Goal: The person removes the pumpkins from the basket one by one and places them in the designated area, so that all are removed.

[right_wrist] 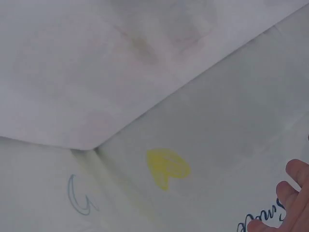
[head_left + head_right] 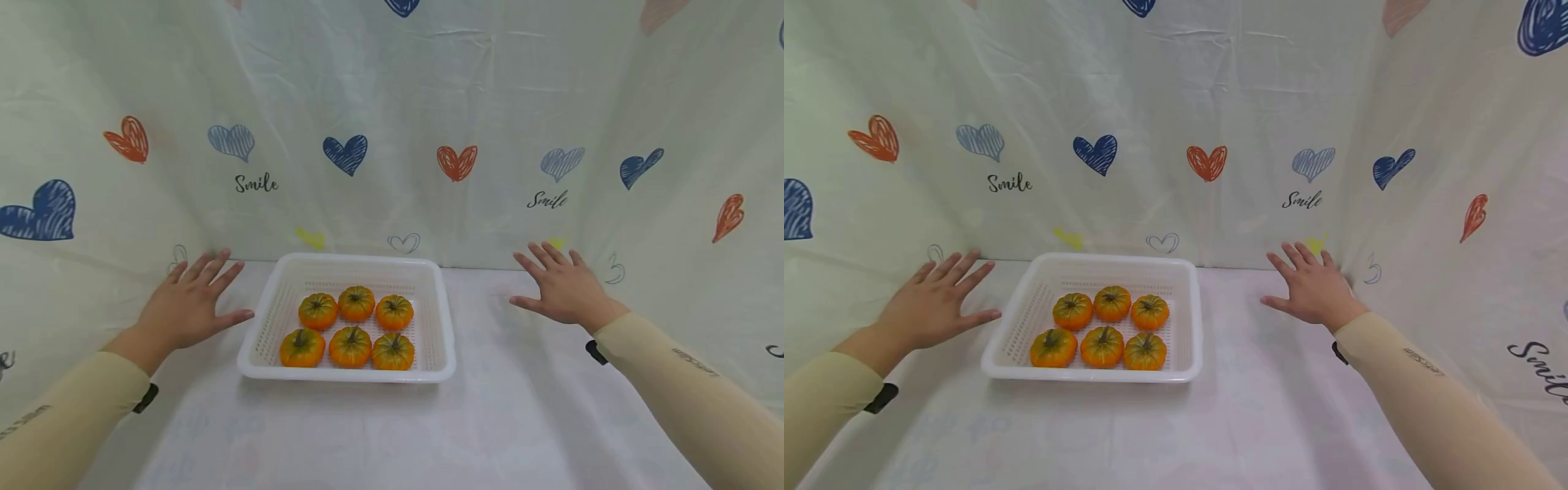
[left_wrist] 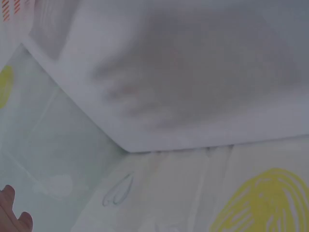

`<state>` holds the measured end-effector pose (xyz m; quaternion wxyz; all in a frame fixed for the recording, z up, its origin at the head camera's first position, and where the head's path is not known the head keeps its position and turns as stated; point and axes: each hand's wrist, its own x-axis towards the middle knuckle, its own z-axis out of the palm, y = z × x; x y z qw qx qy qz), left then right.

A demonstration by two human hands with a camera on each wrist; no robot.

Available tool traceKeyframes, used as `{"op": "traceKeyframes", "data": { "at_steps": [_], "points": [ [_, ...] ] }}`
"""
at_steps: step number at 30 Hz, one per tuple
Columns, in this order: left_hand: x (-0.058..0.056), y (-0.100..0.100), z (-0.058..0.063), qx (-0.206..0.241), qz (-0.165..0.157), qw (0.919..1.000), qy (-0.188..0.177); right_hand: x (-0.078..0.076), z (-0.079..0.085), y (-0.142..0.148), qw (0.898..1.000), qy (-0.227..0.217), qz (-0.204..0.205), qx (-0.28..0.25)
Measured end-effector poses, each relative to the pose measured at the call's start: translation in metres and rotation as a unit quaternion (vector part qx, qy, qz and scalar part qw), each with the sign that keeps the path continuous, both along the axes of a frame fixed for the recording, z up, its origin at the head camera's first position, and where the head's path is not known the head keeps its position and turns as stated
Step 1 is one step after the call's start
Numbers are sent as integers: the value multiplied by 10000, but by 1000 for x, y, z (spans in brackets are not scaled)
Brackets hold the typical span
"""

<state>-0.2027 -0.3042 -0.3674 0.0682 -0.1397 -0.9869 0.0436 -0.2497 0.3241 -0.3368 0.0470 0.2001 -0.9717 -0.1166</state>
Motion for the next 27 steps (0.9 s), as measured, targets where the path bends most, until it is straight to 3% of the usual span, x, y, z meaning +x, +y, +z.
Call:
{"op": "traceKeyframes", "data": {
  "at_steps": [15, 27],
  "points": [
    [8, 25, -11, 240, -303, 9993, -8, -13, 8, -51, 9997, -19, 239, 87],
    [21, 38, -23, 802, -281, 9956, -383, -19, 14, -103, 9983, -221, 532, -102]
  ]
}}
